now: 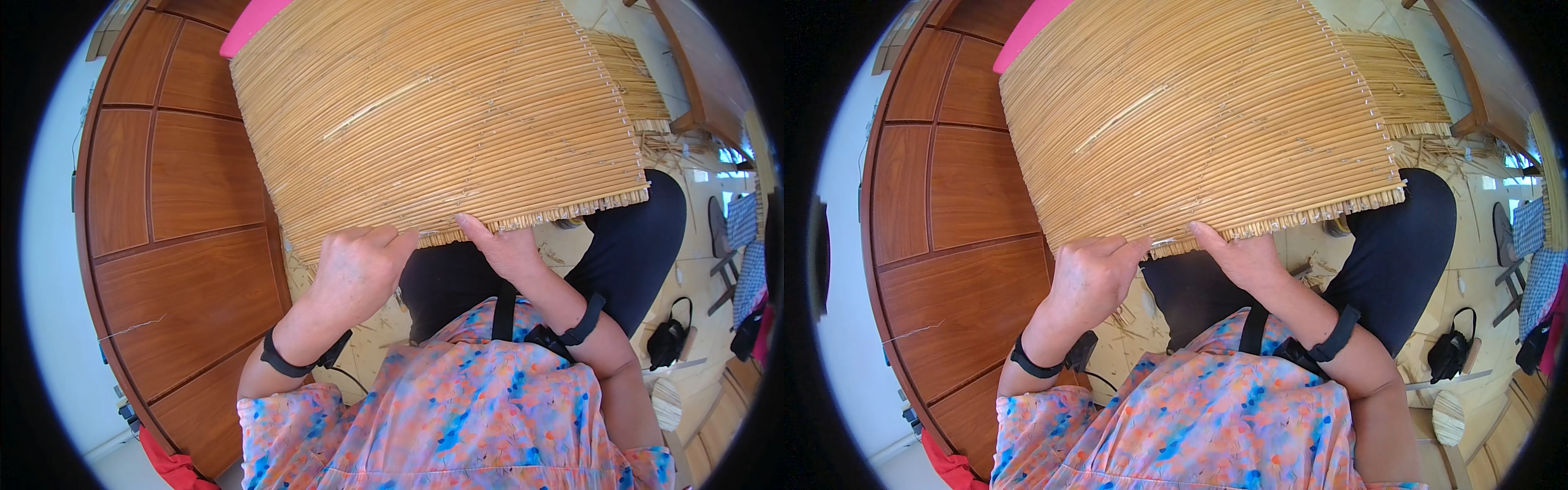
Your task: The person weaves thin straw rods together using a needle and thread, repeatedly pulling the thread through the gaps and turning the mat over to secure the structure.
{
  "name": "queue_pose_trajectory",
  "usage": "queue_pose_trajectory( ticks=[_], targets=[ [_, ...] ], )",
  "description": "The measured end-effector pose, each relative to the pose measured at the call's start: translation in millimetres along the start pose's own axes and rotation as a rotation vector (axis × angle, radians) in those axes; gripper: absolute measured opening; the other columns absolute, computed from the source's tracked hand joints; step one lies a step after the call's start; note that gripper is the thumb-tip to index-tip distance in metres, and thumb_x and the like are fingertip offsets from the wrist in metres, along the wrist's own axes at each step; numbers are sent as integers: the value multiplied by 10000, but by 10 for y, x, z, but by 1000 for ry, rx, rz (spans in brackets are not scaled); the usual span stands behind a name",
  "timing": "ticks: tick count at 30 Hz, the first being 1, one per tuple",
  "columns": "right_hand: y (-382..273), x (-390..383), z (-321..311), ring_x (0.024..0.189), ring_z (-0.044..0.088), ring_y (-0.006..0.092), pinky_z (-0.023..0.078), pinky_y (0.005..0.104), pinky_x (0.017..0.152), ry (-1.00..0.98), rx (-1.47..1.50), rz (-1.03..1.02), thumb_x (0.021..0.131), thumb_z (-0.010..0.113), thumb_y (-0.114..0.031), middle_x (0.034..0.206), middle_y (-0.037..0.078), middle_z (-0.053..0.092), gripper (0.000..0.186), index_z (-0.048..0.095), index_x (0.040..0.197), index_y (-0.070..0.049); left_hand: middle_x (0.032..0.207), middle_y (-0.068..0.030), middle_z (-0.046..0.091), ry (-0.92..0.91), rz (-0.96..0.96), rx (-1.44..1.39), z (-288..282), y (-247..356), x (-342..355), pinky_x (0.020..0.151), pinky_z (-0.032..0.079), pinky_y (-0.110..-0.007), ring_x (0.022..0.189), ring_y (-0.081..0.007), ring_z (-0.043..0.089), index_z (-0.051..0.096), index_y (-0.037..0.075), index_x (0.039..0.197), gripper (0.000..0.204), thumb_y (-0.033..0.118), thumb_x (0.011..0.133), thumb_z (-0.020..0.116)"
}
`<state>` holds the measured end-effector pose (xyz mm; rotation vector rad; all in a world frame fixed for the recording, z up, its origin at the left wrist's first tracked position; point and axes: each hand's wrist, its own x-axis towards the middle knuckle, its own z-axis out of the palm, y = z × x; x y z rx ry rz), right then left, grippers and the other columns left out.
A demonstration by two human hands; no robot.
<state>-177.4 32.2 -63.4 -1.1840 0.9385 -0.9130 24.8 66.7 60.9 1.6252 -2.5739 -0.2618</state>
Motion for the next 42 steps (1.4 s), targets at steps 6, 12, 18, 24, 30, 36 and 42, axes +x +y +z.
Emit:
queue_pose_trajectory(
  ticks=[6,12,18,24,30,36,42],
  targets=[
    [-13,5,16,969,635,175,533,332,850,24,-18,-45,931,706,-117,1065,73,677,284,631,1177,4,641,-56,575,-5,23,31,-16,-4,9,463,468,-346,521,-236,593,728,61,998,224,42,780,682],
    [10,-5,12,964,635,177,531,335,853,52,-35,-60,926,709,-118,1062,72,678,290,629,1173,11,647,-52,564,-51,66,70,-88,35,75,481,479,-371,550,-248,603,668,69,913,163,47,752,664],
    [-144,66,-30,797,615,94,483,240,619,133,233,170,916,707,-108,990,31,658,229,633,1120,-36,660,-73,580,-162,178,111,-303,37,363,541,504,-402,610,-292,635,631,69,828,54,73,775,622],
    [-694,108,-195,654,558,55,360,201,446,321,449,185,899,690,-99,912,-8,632,225,617,1110,-69,655,-110,607,-199,339,159,-709,111,840,578,512,-446,654,-335,650,613,80,752,50,118,782,625],
    [-1237,8,-640,738,620,115,462,241,518,320,428,51,884,666,-92,958,47,655,237,621,1109,-31,640,-129,617,-92,469,164,-1070,484,1237,599,512,-456,674,-354,650,623,92,713,78,135,777,630],
    [-1738,-200,-1071,603,601,115,409,234,438,368,247,-33,846,673,-92,835,55,669,168,663,986,0,656,-136,621,3,608,165,-1284,880,1467,600,509,-456,691,-359,647,641,97,739,23,111,756,646],
    [-2157,-314,-1338,577,584,113,408,241,434,492,-33,-116,809,686,-146,782,46,664,196,697,925,12,667,-118,627,130,686,81,-1310,1060,1618,606,505,-453,696,-352,646,647,89,768,20,105,763,659]
  ],
)
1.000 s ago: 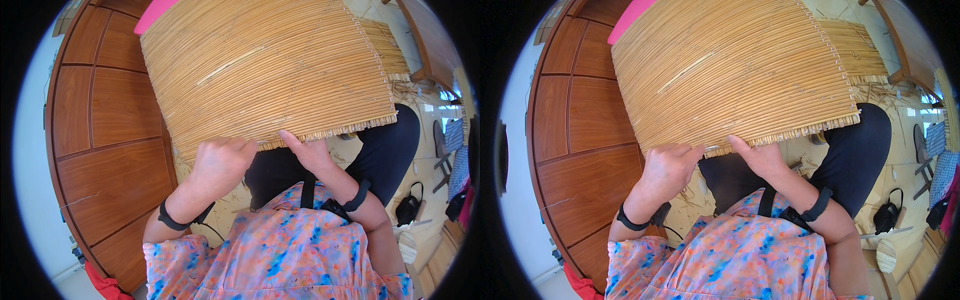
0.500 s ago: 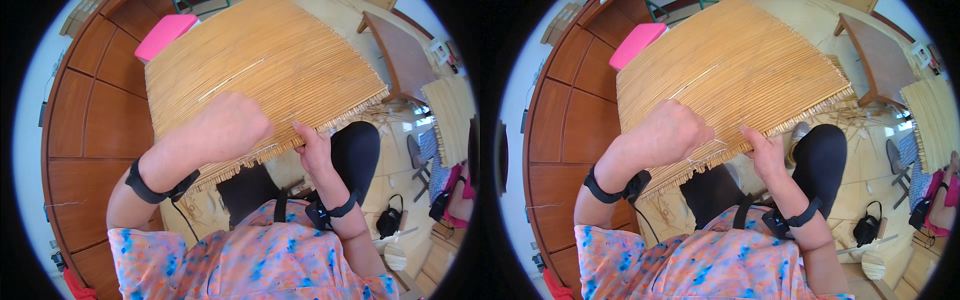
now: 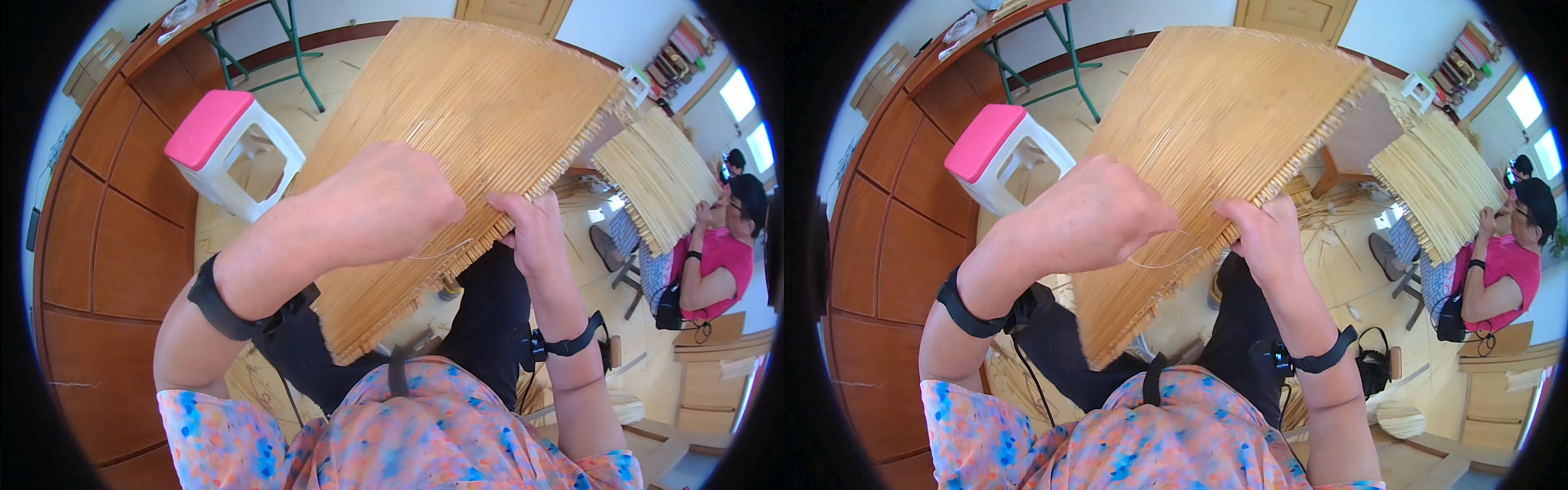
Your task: The person weaves thin straw rods together using a needle and thread, repeatedly pulling the thread through the gaps and turning the mat over to secure the structure.
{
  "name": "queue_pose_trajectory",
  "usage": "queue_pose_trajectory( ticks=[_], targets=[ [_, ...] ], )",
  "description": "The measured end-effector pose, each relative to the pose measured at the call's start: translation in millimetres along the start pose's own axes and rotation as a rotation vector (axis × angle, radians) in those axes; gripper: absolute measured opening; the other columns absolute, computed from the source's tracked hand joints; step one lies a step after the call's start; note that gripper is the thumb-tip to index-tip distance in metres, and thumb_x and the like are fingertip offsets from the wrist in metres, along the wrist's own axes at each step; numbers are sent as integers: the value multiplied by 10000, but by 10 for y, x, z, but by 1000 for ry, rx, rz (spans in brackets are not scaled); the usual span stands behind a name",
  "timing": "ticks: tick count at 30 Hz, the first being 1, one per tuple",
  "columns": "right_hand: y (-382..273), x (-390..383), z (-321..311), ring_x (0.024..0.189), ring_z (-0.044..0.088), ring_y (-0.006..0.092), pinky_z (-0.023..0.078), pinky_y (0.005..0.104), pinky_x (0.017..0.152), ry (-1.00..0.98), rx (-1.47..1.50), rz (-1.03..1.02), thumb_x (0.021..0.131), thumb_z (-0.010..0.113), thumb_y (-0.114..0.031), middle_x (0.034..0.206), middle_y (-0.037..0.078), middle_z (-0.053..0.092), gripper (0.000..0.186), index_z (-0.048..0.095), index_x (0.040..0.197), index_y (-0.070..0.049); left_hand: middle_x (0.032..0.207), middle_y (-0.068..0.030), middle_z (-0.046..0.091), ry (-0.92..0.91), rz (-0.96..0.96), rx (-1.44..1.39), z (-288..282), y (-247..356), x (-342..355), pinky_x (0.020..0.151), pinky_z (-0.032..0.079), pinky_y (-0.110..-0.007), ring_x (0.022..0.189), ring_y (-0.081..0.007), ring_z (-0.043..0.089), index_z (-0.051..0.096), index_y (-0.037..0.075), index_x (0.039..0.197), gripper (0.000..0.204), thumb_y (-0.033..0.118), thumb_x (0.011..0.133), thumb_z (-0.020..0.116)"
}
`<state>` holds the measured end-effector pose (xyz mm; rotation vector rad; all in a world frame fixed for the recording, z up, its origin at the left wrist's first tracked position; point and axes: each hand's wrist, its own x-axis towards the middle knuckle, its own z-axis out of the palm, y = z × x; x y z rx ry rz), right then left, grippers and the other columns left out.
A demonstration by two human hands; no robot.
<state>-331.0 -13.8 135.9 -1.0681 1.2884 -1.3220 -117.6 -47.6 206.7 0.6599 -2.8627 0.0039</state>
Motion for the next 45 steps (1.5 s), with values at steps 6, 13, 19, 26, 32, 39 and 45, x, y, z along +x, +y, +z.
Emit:
queue_pose_trajectory(
  ticks=[6,13,19,26,32,39,45],
  targets=[
    [-161,391,149,689,680,282,540,378,637,-126,-627,-135,775,664,-212,715,203,673,302,667,765,89,739,-117,686,122,-89,-150,249,-246,-140,632,532,-408,701,-326,670,727,87,859,57,92,806,706],
    [-40,684,1115,837,711,388,566,445,757,-470,-1176,-165,778,596,-234,807,261,702,311,735,802,43,786,-144,714,172,-306,-447,658,-629,-805,633,531,-332,672,-272,677,763,38,939,120,23,833,709],
    [-65,760,1951,903,722,348,575,417,807,-825,-1189,-178,762,619,-223,914,234,725,302,760,884,14,688,-74,671,277,-635,-763,850,-726,-1637,574,470,-273,609,-79,568,763,4,987,126,6,884,691],
    [-131,572,2467,882,730,342,592,408,787,-1012,-1230,-230,742,702,-178,922,204,732,272,758,922,17,781,-80,729,440,-772,-878,941,-507,-2078,641,505,-250,718,-86,648,757,-3,1019,146,-24,889,694],
    [-304,519,2429,866,734,320,593,402,763,-1043,-1358,-183,753,700,-182,906,177,735,257,766,931,-9,807,-97,746,493,-763,-903,989,-407,-1970,644,517,-262,736,-108,686,756,-3,991,137,-42,877,691],
    [-148,448,2569,843,744,240,594,347,713,-1084,-1540,-139,638,825,-240,899,78,760,336,800,948,-113,755,-61,717,585,-727,-1010,1181,-269,-2028,587,476,-239,640,-79,603,763,9,1005,158,-46,876,689],
    [273,369,2646,851,739,264,591,369,722,-1208,-1552,-25,648,792,-216,908,108,750,313,796,939,-101,727,-44,692,543,-821,-1008,1545,-65,-2253,573,461,-238,621,-71,574,766,13,1021,180,-47,865,700]
  ],
)
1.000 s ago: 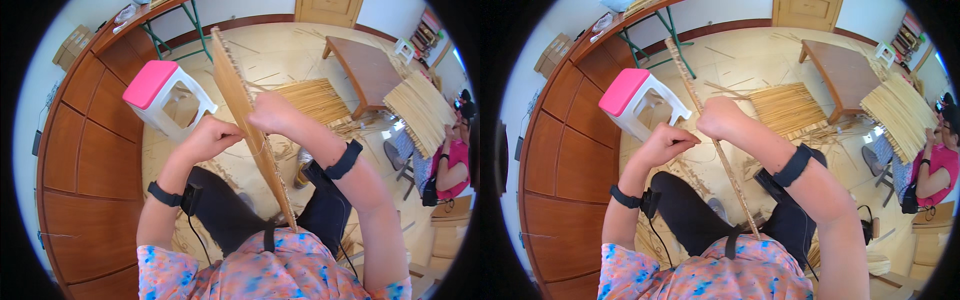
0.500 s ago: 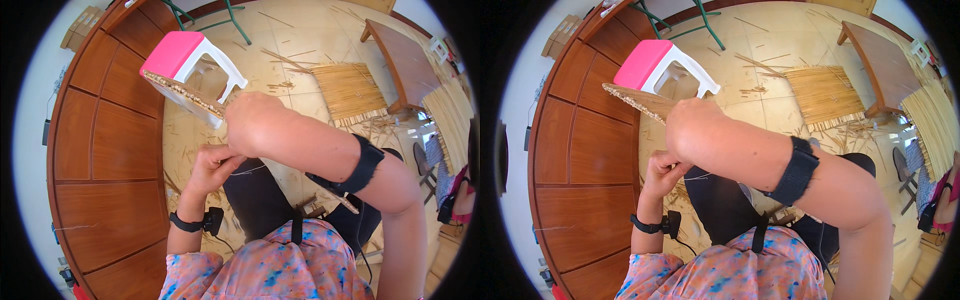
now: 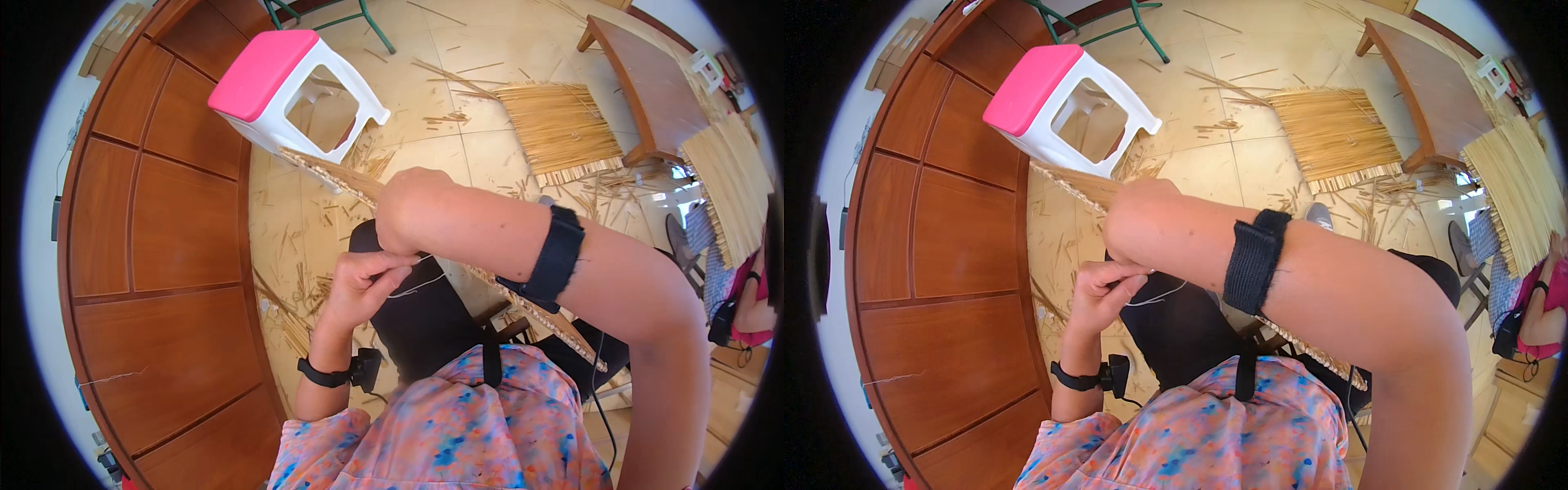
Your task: The person weaves thin straw rods together using a needle and thread, repeatedly pulling the thread through the gaps and turning the mat over to secure the structure.
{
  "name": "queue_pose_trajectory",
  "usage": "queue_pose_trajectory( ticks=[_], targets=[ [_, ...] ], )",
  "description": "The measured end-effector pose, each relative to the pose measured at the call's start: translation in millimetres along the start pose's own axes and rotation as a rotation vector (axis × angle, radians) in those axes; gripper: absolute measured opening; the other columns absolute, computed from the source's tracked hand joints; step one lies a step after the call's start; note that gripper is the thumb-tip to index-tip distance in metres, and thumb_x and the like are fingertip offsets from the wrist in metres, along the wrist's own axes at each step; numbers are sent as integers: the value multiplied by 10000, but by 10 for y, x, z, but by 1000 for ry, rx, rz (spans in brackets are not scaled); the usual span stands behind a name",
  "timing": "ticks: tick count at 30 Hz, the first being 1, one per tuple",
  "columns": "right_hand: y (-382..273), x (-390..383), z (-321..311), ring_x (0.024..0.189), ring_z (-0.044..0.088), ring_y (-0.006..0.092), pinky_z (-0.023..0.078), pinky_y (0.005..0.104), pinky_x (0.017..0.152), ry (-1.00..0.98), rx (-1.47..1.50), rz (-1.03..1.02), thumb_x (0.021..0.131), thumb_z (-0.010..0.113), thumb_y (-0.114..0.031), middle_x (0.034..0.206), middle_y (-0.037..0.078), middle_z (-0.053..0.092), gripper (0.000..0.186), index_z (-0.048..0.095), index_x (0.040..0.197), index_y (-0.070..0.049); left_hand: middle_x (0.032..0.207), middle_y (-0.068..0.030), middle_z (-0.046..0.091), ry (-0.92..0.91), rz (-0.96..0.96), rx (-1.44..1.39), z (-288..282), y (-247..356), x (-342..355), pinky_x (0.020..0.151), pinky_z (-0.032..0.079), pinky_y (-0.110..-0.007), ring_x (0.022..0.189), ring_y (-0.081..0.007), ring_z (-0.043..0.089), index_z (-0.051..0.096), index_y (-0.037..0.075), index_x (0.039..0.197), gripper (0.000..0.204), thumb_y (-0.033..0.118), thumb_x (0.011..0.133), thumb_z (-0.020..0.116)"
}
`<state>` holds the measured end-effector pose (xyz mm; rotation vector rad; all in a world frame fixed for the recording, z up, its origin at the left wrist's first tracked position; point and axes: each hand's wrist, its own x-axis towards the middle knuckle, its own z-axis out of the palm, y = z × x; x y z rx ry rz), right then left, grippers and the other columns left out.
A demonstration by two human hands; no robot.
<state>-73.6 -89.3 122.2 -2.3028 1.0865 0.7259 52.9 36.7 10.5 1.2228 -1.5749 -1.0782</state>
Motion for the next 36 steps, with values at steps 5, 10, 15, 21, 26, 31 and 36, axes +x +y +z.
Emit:
queue_pose_trajectory(
  ticks=[5,10,15,21,26,31,36],
  targets=[
    [58,254,297,818,727,287,573,389,688,14,174,-76,758,736,-262,839,165,725,278,777,922,-41,712,-44,668,31,-148,-19,-4,-143,-225,538,427,-234,595,-72,559,767,2,1008,158,-23,869,699],
    [679,97,746,804,690,368,552,424,703,214,528,-395,936,585,-278,742,224,670,316,744,910,-7,702,-59,671,41,-144,47,11,-158,-314,513,418,-238,570,-101,581,766,-2,982,146,-19,859,690],
    [919,-304,1421,854,656,390,543,426,827,526,1001,-616,939,611,-241,940,207,692,288,703,1104,-23,682,-82,673,68,-113,76,38,-93,-356,488,417,-249,539,-131,598,761,-3,977,162,-44,840,687],
    [892,-383,1775,1140,569,351,471,428,983,422,1081,-699,937,617,-220,1311,168,545,468,591,1383,-79,728,-124,720,24,-109,134,-14,-2,-393,530,504,-263,587,-186,684,734,-30,897,83,-49,815,729],
    [863,-309,1893,1164,551,359,474,426,993,440,1094,-714,935,650,-254,1298,191,509,529,543,1408,-43,737,-135,724,-26,-126,176,-19,54,-424,551,531,-283,598,-213,694,738,-40,892,125,-78,774,750],
    [892,-275,1923,1201,524,364,460,438,1011,423,1046,-778,938,650,-275,1320,194,490,555,524,1427,-44,710,-132,711,-39,-111,230,-29,80,-416,538,522,-287,588,-222,684,755,-27,921,178,-83,753,762],
    [900,-264,1926,1201,518,370,455,449,1013,423,1047,-787,942,650,-306,1325,201,489,562,525,1425,-47,678,-115,697,-56,-108,225,-70,67,-391,532,513,-283,568,-210,671,763,-20,923,183,-82,751,762]
  ],
)
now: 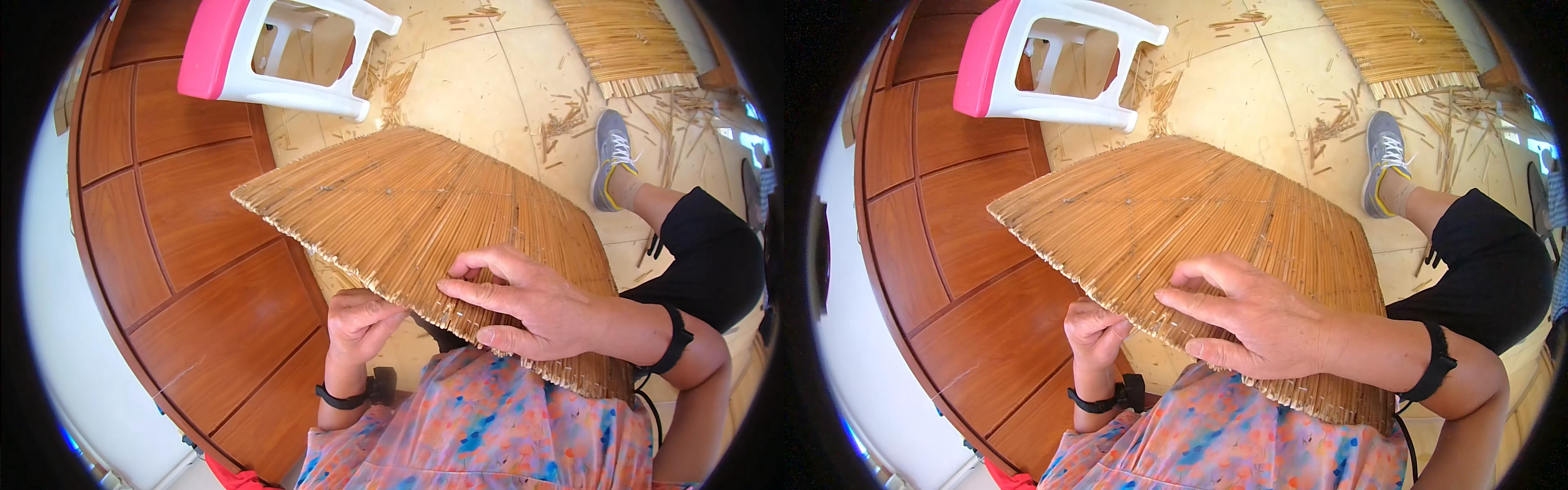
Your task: The person weaves thin straw rods together using a needle and thread, repeatedly pulling the thread through the gaps and turning the mat over to secure the structure.
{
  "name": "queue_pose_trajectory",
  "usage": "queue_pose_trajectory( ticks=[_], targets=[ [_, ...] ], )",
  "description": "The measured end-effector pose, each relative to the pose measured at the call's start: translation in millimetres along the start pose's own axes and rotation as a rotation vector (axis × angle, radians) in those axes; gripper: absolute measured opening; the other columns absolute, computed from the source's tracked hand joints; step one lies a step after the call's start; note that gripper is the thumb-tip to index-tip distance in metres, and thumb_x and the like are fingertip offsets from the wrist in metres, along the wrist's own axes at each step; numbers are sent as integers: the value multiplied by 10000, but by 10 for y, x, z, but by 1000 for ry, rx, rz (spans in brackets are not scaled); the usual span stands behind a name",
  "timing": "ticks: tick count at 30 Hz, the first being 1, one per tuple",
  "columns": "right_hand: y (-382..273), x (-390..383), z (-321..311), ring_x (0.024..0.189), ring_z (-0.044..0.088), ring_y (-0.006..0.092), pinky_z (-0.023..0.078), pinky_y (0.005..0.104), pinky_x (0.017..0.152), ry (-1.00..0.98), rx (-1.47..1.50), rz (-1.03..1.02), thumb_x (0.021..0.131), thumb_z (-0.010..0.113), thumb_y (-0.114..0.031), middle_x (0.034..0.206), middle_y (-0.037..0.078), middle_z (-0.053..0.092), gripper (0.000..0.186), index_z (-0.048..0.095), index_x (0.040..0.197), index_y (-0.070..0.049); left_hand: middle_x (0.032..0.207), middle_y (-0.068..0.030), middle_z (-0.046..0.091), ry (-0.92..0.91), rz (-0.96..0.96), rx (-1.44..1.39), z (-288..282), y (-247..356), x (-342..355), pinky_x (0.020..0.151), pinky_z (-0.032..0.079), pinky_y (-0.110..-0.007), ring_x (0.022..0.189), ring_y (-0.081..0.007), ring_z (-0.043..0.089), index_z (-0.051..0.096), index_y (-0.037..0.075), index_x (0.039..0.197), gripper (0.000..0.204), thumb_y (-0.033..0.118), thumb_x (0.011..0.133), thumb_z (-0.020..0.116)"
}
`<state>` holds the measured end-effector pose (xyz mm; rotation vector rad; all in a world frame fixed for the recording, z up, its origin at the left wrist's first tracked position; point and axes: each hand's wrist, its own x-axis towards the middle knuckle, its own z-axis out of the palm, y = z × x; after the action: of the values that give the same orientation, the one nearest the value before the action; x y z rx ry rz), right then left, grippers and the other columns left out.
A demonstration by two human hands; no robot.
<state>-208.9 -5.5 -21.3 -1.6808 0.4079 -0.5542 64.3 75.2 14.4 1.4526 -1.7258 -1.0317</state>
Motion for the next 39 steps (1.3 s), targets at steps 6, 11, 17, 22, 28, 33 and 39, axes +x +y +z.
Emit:
queue_pose_trajectory(
  ticks=[6,11,17,22,28,33,39],
  targets=[
    [30,-1,10,1199,518,379,456,452,1011,4,-10,-25,942,654,-346,1328,198,486,572,533,1416,-49,711,-114,726,6,-18,-65,9,-16,22,551,524,-282,585,-205,694,774,2,927,177,-71,766,765],
    [33,7,6,1203,517,382,455,450,1012,-3,-15,-28,940,657,-359,1329,193,484,577,537,1410,-47,837,-144,761,-23,-43,-109,0,-14,38,635,566,-294,697,-229,741,772,4,943,181,-71,779,763],
    [49,12,-7,1200,517,385,451,454,1015,-13,-11,-41,937,660,-375,1335,198,480,594,531,1416,-48,946,-163,767,-45,-30,-125,2,-26,60,733,589,-328,842,-270,761,771,3,953,192,-74,778,764],
    [44,10,0,1193,520,384,451,457,1015,-11,-38,-50,934,666,-371,1343,199,473,603,522,1424,-52,977,-163,767,-30,-36,-120,26,-9,92,777,582,-339,889,-269,756,777,5,952,164,-19,790,776],
    [41,17,-7,1194,520,377,453,456,1010,-24,-36,-43,937,660,-364,1343,199,469,598,522,1415,-33,970,-151,772,-19,-88,-107,38,34,80,771,570,-324,872,-237,753,784,3,958,160,90,824,789],
    [35,21,-18,1196,517,376,451,456,1013,-26,-36,-51,947,644,-352,1339,205,466,586,519,1408,-13,824,-148,745,-102,-79,-64,-15,71,103,640,551,-321,717,-255,734,753,-40,959,198,-83,770,712],
    [33,19,-14,1207,507,378,441,459,1024,-26,-28,-54,955,633,-343,1344,207,457,585,506,1423,-17,813,-149,729,-173,-38,-58,-57,96,160,625,538,-327,681,-259,714,740,-50,1004,243,-86,768,695]
  ],
)
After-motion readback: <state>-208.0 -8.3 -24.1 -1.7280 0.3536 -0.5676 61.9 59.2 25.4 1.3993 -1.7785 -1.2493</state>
